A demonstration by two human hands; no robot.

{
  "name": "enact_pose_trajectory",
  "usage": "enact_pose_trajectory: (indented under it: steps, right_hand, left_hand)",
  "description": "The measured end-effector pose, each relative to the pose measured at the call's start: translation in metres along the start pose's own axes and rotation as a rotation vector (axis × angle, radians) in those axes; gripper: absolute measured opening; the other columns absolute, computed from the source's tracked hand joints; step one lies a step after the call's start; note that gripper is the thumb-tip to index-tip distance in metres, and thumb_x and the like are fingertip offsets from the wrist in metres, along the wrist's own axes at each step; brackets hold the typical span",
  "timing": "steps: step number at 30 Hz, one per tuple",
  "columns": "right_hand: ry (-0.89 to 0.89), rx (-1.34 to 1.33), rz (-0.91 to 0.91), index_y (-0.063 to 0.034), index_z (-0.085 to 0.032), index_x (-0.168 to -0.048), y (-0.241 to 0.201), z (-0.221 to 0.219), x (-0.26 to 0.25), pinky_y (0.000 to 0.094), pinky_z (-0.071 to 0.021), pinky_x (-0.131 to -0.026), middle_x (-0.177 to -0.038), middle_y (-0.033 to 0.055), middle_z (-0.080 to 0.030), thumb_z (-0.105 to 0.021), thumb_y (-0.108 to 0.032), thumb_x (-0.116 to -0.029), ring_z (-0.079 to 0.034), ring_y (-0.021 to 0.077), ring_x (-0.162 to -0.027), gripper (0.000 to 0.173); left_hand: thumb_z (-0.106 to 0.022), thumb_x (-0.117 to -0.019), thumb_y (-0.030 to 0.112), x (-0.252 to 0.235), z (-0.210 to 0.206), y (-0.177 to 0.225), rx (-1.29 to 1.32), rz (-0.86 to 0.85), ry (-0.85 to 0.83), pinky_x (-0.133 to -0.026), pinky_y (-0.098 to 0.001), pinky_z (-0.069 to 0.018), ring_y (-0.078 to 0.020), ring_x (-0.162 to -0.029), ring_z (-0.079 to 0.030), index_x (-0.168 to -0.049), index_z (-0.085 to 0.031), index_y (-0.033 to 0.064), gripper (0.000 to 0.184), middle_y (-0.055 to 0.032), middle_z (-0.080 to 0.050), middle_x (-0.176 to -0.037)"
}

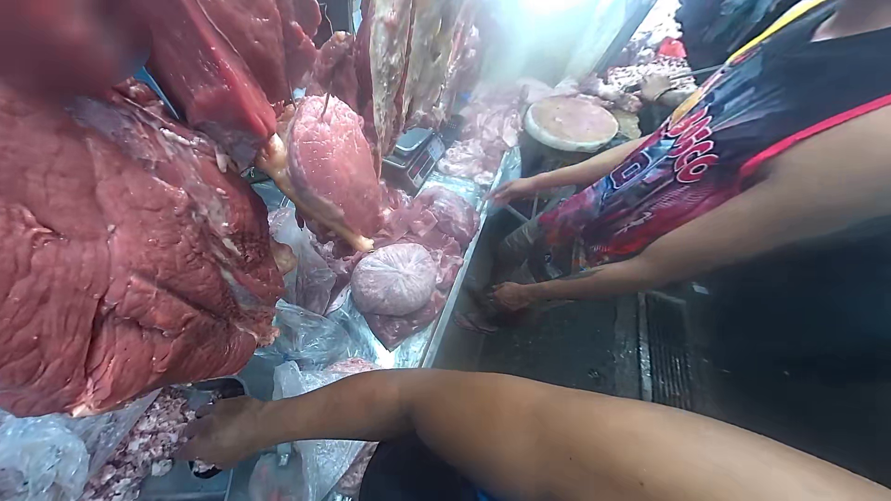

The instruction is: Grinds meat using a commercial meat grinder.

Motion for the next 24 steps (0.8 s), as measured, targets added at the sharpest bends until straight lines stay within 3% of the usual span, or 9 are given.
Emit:
enact_pose_trajectory:
  steps: [5, 7, 10, 16, 18, 21, 24]
  right_hand:
    - [-0.016, -0.091, -0.046, -0.0081, -0.068, -0.13, 0.006, 0.009, 0.001, 0.053, -0.0515, -0.102, -0.127, 0.0153, -0.068, -0.066, -0.012, -0.0975, -0.063, 0.0336, -0.122, 0.033]
    - [-0.014, -0.145, -0.081, -0.007, -0.069, -0.128, 0.007, 0.014, 0.002, 0.0542, -0.0521, -0.1, -0.125, 0.0163, -0.069, -0.06, -0.01, -0.1007, -0.064, 0.034, -0.12, 0.029]
    - [-0.019, -0.181, -0.123, -0.006, -0.069, -0.127, 0.009, 0.016, 0.002, 0.0557, -0.0538, -0.096, -0.121, 0.0173, -0.07, -0.057, -0.01, -0.1025, -0.066, 0.0349, -0.116, 0.028]
    - [-0.056, -0.175, -0.188, -0.0141, -0.055, -0.147, 0.01, 0.011, -0.004, 0.0582, -0.0524, -0.097, -0.133, 0.0167, -0.065, -0.056, -0.014, -0.1013, -0.062, 0.036, -0.123, 0.046]
    - [-0.04, -0.172, -0.186, -0.0137, -0.057, -0.145, 0.011, 0.01, -0.006, 0.0566, -0.0511, -0.101, -0.136, 0.0161, -0.064, -0.057, -0.016, -0.1017, -0.06, 0.0348, -0.126, 0.043]
    - [0.008, -0.179, -0.137, -0.0095, -0.064, -0.136, 0.009, 0.014, -0.005, 0.0525, -0.0514, -0.102, -0.132, 0.0171, -0.065, -0.06, -0.011, -0.1004, -0.062, 0.0344, -0.123, 0.036]
    - [0.079, -0.217, -0.13, -0.0064, -0.063, -0.135, 0.011, 0.019, -0.005, 0.0508, -0.0527, -0.101, -0.131, 0.0185, -0.063, -0.063, -0.01, -0.0987, -0.062, 0.0345, -0.121, 0.037]
  left_hand:
    - [-0.036, -0.1025, 0.005, 0.016, -0.038, 0.013, -0.003, -0.008, 0.039, -0.055, -0.024, -0.0562, -0.0079, -0.057, -0.061, -0.102, -0.051, 0.0094, 0.016, -0.0004, -0.06, -0.073]
    - [-0.035, -0.1023, 0.003, 0.018, -0.043, 0.015, 0.01, -0.013, 0.06, -0.053, -0.023, -0.0555, -0.0078, -0.054, -0.059, -0.098, -0.051, 0.0097, 0.017, 0.0, -0.058, -0.069]
    - [-0.034, -0.1023, 0.002, 0.023, -0.05, 0.017, 0.022, -0.011, 0.088, -0.054, -0.0233, -0.0559, -0.0087, -0.057, -0.061, -0.103, -0.051, 0.0086, 0.018, -0.0022, -0.06, -0.074]
    - [-0.037, -0.1014, 0.004, 0.005, -0.019, -0.001, 0.049, -0.013, -0.047, -0.068, -0.0289, -0.0608, -0.0109, -0.076, -0.069, -0.117, -0.053, 0.0095, 0.023, -0.0028, -0.068, -0.09]
    - [-0.034, -0.1029, 0.007, 0.003, -0.02, -0.003, 0.028, 0.014, -0.097, -0.067, -0.0245, -0.0599, -0.0058, -0.073, -0.069, -0.119, -0.055, 0.0139, 0.027, 0.002, -0.07, -0.09]
    - [-0.033, -0.1019, 0.007, 0.002, -0.02, -0.001, -0.003, 0.008, -0.105, -0.063, -0.023, -0.0592, -0.0045, -0.07, -0.068, -0.116, -0.055, 0.0148, 0.027, 0.0027, -0.07, -0.086]
    - [-0.034, -0.1028, 0.006, 0.002, -0.023, 0.004, -0.008, 0.005, -0.098, -0.065, -0.025, -0.0595, -0.0063, -0.073, -0.068, -0.116, -0.055, 0.0138, 0.026, 0.0011, -0.069, -0.087]
Point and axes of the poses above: each hand's wrist, its own x-axis away from the middle knuckle, its own z-axis out of the back of the hand, y = z × x, the point moved 8 cm from there along -x, towards the middle knuckle
